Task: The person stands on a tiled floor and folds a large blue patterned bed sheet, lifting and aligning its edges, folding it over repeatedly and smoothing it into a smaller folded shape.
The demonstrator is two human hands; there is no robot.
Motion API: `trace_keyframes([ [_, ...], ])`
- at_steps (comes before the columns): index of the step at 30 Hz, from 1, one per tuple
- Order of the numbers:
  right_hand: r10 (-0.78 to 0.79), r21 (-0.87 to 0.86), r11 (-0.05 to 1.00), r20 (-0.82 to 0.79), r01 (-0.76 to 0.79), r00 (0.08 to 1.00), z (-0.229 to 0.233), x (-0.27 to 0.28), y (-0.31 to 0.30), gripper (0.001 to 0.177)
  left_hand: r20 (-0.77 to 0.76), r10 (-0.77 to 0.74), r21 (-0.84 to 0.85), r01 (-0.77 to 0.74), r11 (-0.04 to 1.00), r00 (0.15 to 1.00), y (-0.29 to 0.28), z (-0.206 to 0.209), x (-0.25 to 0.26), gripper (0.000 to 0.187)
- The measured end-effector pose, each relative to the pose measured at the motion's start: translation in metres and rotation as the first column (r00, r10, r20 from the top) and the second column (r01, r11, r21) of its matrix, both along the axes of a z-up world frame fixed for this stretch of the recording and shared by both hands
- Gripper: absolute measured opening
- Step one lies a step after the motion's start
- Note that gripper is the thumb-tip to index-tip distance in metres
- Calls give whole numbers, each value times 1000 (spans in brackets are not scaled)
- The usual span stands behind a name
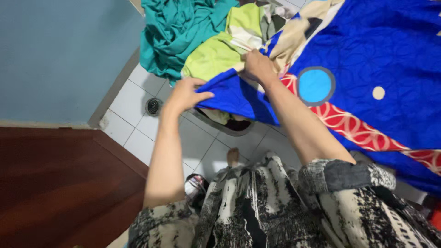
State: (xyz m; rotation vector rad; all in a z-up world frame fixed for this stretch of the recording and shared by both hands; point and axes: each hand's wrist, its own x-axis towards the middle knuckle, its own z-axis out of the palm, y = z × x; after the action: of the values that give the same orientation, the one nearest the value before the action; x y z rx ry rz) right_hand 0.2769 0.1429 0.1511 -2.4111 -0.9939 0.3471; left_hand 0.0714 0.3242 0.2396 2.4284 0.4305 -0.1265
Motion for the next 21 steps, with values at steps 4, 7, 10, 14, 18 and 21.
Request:
trace_keyframes([
  [4, -79, 692, 719, -11, 65, 997, -32, -12, 42, 42, -162, 170, 312, -114, 943, 972, 33, 21, -12, 46],
  [7, 150, 713, 674, 124, -193, 981, -63, -24, 48, 62, -66, 160, 442, -115, 890, 985, 18, -7, -5, 37],
  [10, 11, 664, 744, -118, 71, 993, -81, -17, 22, 40, 234, 89, 501, -198, 843, 968, -3, -33, 17, 27],
  [14, -320, 531, 790, -69, 307, 945, -83, -4, -70, 15, 454, -21, 366, -165, 916, 891, -46, -57, 41, 20],
  [18, -430, 298, 850, -87, 435, 899, -85, -19, -161, 23, 245, 44, -14, -42, 999, 969, -100, -104, 80, 17],
  [21, -363, 14, 932, 93, 363, 927, -97, -49, -182, 71, 114, 82, -147, -65, 987, 990, -140, -148, 104, 24],
])
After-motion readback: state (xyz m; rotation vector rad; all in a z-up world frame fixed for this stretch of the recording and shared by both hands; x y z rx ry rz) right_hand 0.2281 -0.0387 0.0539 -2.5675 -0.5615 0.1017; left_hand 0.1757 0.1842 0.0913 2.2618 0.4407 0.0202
